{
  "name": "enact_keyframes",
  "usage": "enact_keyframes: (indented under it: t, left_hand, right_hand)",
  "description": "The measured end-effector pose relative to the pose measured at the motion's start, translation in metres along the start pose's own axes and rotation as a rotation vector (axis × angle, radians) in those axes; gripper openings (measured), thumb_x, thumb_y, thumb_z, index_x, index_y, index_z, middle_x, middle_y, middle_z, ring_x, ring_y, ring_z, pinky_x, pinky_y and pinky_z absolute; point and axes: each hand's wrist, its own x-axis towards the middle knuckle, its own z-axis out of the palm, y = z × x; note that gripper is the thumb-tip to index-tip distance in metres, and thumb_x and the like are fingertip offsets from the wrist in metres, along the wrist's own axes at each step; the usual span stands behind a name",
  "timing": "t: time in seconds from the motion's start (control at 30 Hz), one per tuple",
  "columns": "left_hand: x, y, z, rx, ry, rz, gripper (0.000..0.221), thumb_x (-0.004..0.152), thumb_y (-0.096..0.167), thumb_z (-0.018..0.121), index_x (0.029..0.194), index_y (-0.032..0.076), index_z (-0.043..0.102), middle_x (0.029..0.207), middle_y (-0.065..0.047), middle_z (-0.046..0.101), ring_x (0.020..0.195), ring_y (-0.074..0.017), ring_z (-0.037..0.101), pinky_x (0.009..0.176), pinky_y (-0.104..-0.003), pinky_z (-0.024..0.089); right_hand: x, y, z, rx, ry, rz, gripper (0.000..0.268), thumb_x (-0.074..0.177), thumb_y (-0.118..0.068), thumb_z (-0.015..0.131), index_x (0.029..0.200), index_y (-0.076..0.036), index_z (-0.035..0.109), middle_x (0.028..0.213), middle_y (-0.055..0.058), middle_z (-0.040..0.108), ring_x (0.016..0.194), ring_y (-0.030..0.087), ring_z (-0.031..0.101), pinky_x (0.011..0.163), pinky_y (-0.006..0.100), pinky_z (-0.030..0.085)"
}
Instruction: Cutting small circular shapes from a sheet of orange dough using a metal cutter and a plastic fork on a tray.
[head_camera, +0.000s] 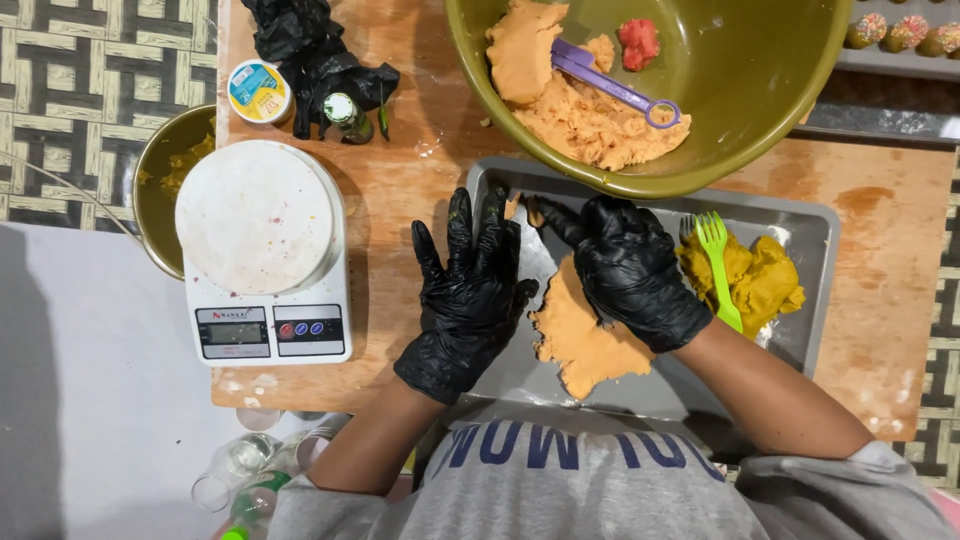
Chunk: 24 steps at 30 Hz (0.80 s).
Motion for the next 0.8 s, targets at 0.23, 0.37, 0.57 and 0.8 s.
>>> enact_keyframes:
  t: [0.23,0.37,0.57,0.8]
  left_hand:
    - [0.009,0.006,0.005,-0.029,0.089,0.000,0.061,0.102,0.045,0.067,0.153,0.019,0.045,0.158,-0.017,0.042,0.148,-0.0419,0.034,0.113,-0.077,0.028]
    - [0.008,0.002,0.012,-0.059,-0.047,0.058,0.066,0.106,0.055,0.050,0.160,0.020,0.035,0.165,-0.016,0.030,0.153,-0.0417,0.022,0.118,-0.078,0.016]
    - [0.012,0.002,0.005,-0.101,-0.174,0.064,0.063,0.109,0.050,0.045,0.162,0.019,0.029,0.168,-0.015,0.022,0.155,-0.0392,0.015,0.122,-0.075,0.011]
    - [0.005,-0.003,0.008,-0.002,-0.114,0.031,0.077,0.103,0.066,0.047,0.161,0.017,0.033,0.166,-0.015,0.026,0.152,-0.0410,0.024,0.118,-0.076,0.021]
  right_hand:
    - [-0.055,0.067,0.043,-0.026,0.006,-0.011,0.033,0.090,-0.030,0.083,0.111,-0.006,0.077,0.099,0.012,0.074,0.094,0.034,0.073,0.080,0.041,0.060]
    - [-0.089,0.089,0.061,-0.037,0.016,-0.022,0.033,0.090,-0.030,0.083,0.112,-0.005,0.077,0.100,0.013,0.074,0.095,0.034,0.072,0.081,0.042,0.059]
    - [-0.101,0.080,0.068,-0.047,0.022,-0.030,0.034,0.091,-0.030,0.082,0.113,-0.005,0.077,0.100,0.014,0.073,0.095,0.035,0.072,0.082,0.043,0.059]
    - [-0.022,0.013,0.028,-0.067,0.027,-0.040,0.034,0.092,-0.030,0.081,0.114,-0.004,0.076,0.101,0.015,0.073,0.096,0.036,0.071,0.083,0.044,0.058]
